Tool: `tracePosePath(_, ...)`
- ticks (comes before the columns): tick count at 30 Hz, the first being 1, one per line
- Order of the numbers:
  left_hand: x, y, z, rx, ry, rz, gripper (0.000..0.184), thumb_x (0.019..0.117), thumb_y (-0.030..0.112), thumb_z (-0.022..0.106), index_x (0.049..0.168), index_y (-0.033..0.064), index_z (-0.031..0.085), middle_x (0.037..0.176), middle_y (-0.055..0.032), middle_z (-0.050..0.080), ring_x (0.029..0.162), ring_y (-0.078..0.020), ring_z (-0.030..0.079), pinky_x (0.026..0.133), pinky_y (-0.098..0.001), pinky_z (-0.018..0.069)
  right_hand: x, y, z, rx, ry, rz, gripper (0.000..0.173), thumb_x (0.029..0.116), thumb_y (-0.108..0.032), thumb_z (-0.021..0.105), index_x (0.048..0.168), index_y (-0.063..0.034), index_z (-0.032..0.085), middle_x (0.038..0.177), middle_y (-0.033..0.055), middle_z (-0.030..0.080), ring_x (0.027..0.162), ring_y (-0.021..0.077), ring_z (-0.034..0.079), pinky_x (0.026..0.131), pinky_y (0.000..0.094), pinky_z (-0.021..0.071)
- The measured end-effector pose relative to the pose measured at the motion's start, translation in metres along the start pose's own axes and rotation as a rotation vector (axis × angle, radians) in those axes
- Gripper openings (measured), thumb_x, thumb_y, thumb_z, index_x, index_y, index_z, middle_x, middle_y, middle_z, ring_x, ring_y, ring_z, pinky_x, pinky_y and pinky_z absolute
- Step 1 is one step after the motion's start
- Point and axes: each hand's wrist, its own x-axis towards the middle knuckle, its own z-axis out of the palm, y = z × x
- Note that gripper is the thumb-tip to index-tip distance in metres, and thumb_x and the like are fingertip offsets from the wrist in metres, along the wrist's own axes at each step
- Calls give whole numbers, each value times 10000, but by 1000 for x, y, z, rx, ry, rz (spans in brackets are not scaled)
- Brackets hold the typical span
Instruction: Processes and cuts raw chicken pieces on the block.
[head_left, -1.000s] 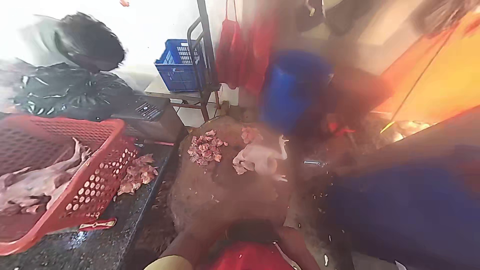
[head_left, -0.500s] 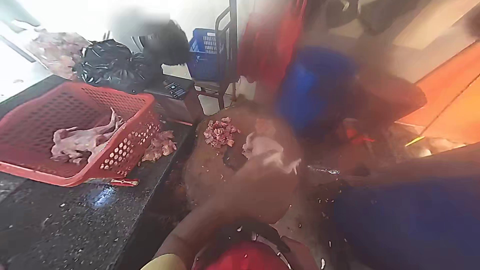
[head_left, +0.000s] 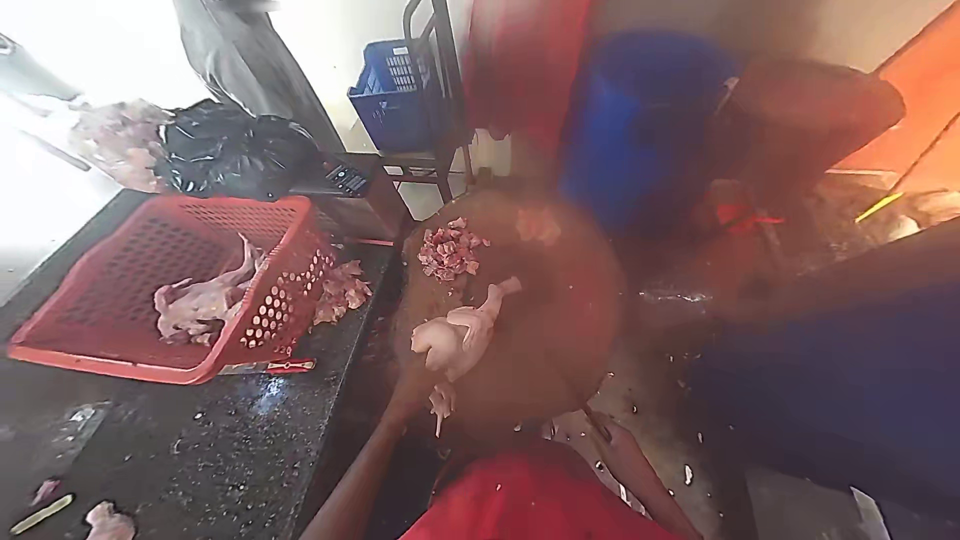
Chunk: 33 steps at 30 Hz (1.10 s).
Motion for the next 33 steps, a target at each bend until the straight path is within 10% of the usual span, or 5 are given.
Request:
tracePosePath(3,13,-13,2,190,102,-68,554,900,357,749,1365,77,639,1468,-250,517,1346,-440,503,1106,-613,416,10,-26,6,71,-24,14,429,1058,-392,550,1248,-22,653,859,136,653,759,237,616,768,469,517)
tracePosePath(9,20,-31,9,92,-89,-127,650,967,461,662,1457,63,513,1322,-217,647,1218,-399,634,1029,-631,487,23,-23,28,97,-80,131,432,1058,-429,546,1112,-12,642,765,96,582,666,208,561,682,433,495)
tracePosePath(16,-43,19,27,-1205,-373,-308,154,1022,150,584,1143,53,592,892,-75,681,799,-190,676,729,-404,597,16,-21,23,64,-75,87,465,1072,-426,503,1272,-18,602,918,167,655,811,277,640,815,501,530)
tracePosePath(25,-51,117,-16,-1503,-880,136,84,998,276,583,943,247,639,866,15,686,727,-77,650,665,-252,569,-3,-9,31,593,74,166,547,1121,-441,181,1190,-45,551,608,-14,454,445,102,393,430,288,398)
tracePosePath(33,12,69,76,-1324,-662,-283,161,1045,118,386,1078,122,543,862,-35,680,679,-109,650,569,-272,551,-10,-22,21,465,225,12,563,1097,-471,202,1177,-44,561,640,-37,435,490,82,396,473,283,404)
